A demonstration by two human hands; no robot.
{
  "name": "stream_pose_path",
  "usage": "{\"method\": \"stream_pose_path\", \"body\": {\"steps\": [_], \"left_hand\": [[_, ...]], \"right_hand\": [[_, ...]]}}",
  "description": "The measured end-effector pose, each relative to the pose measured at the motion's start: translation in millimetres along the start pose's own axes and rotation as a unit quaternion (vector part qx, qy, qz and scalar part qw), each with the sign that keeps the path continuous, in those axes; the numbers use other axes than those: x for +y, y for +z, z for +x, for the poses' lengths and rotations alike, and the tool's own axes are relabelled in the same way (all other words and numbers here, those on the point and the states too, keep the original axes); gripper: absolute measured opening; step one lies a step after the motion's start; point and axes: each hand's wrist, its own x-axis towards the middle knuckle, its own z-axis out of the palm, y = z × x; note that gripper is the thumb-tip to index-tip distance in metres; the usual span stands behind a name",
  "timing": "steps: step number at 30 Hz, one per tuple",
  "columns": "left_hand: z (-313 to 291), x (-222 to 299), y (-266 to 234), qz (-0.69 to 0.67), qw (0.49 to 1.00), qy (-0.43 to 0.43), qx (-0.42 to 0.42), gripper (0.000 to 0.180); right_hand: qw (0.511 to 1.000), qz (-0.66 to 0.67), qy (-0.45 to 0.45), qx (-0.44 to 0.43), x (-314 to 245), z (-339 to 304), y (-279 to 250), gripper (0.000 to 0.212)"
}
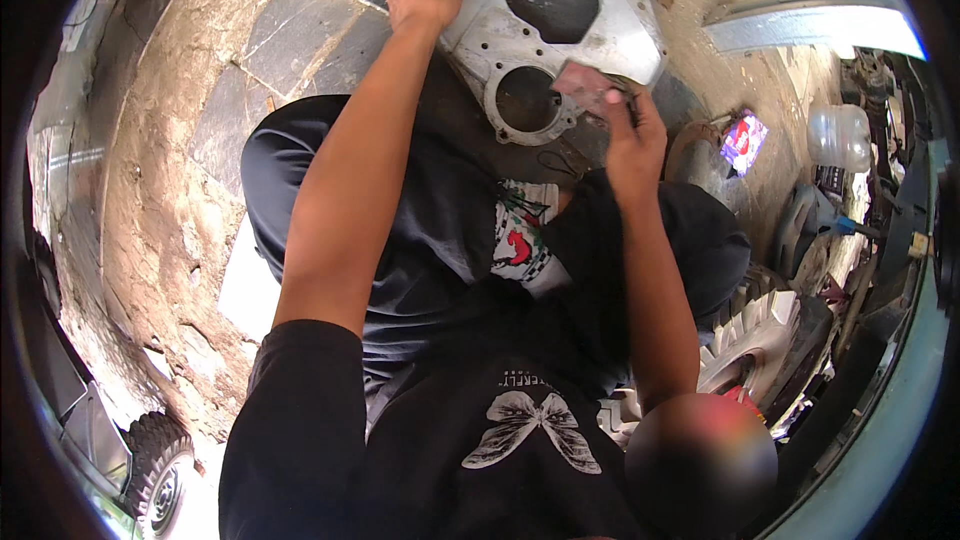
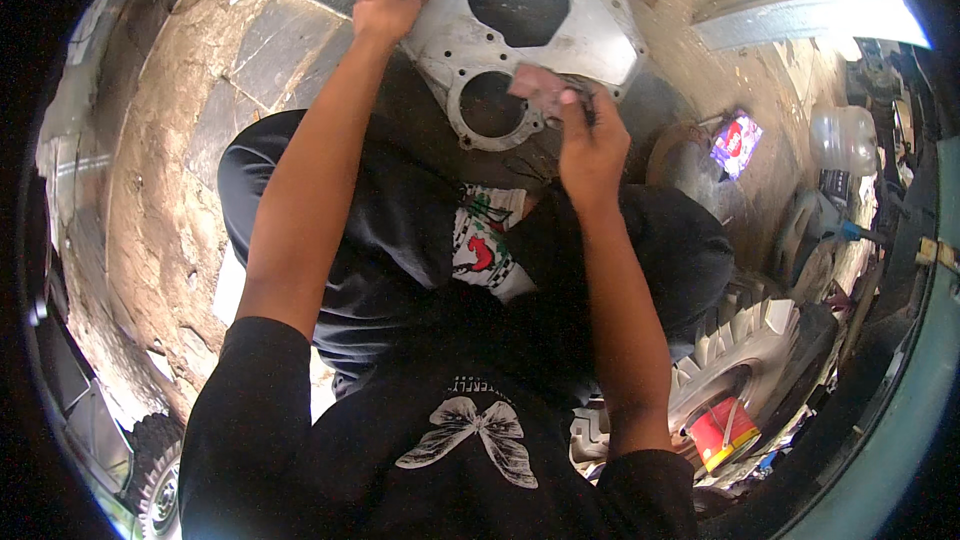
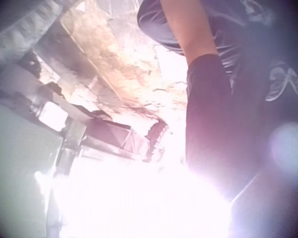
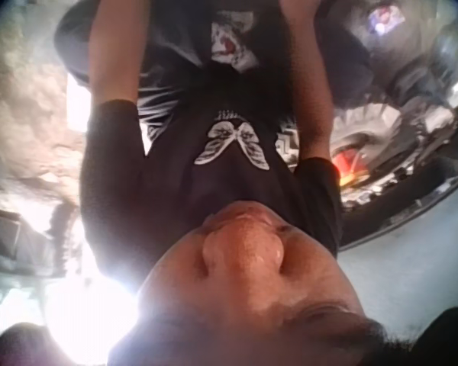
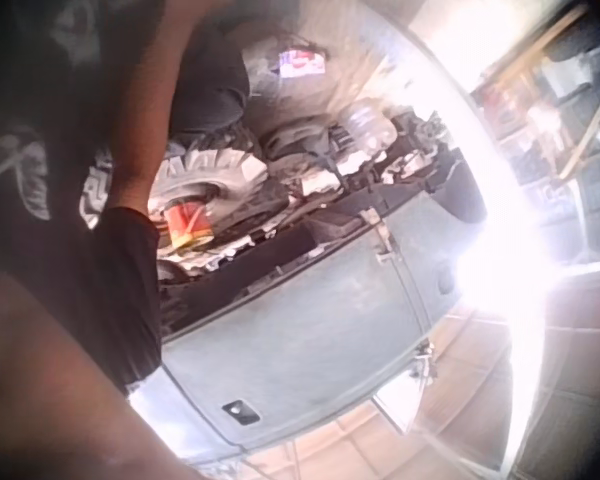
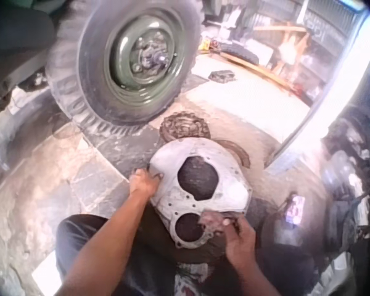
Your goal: The person sits on the floor and sands the surface of a large white metal part using a sanding block. They repeatedly rub the sanding block over the edges and flat areas of the part.
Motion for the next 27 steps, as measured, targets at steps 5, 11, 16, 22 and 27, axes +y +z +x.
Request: {"method": "stream_pose_path", "body": {"steps": [5,11,16,22,27], "left_hand": [[-67,34,-49,-0.156,0.973,0.153,-0.076,0.063],[-72,12,-23,-0.089,0.973,0.199,-0.080,0.072],[-47,10,7,-0.056,0.993,0.094,-0.047,0.098],[-42,6,21,-0.149,0.983,-0.045,-0.097,0.113],[-40,11,29,-0.277,0.950,-0.079,-0.116,0.125]], "right_hand": [[0.912,0.315,0.250,0.079,21,-14,-23,0.044],[0.964,0.173,0.193,-0.055,11,-13,17,0.066],[0.989,-0.139,0.023,-0.033,29,-22,56,0.047],[0.937,-0.333,0.094,-0.054,10,-25,52,0.060],[0.939,-0.337,0.041,0.051,27,-33,88,0.077]]}}
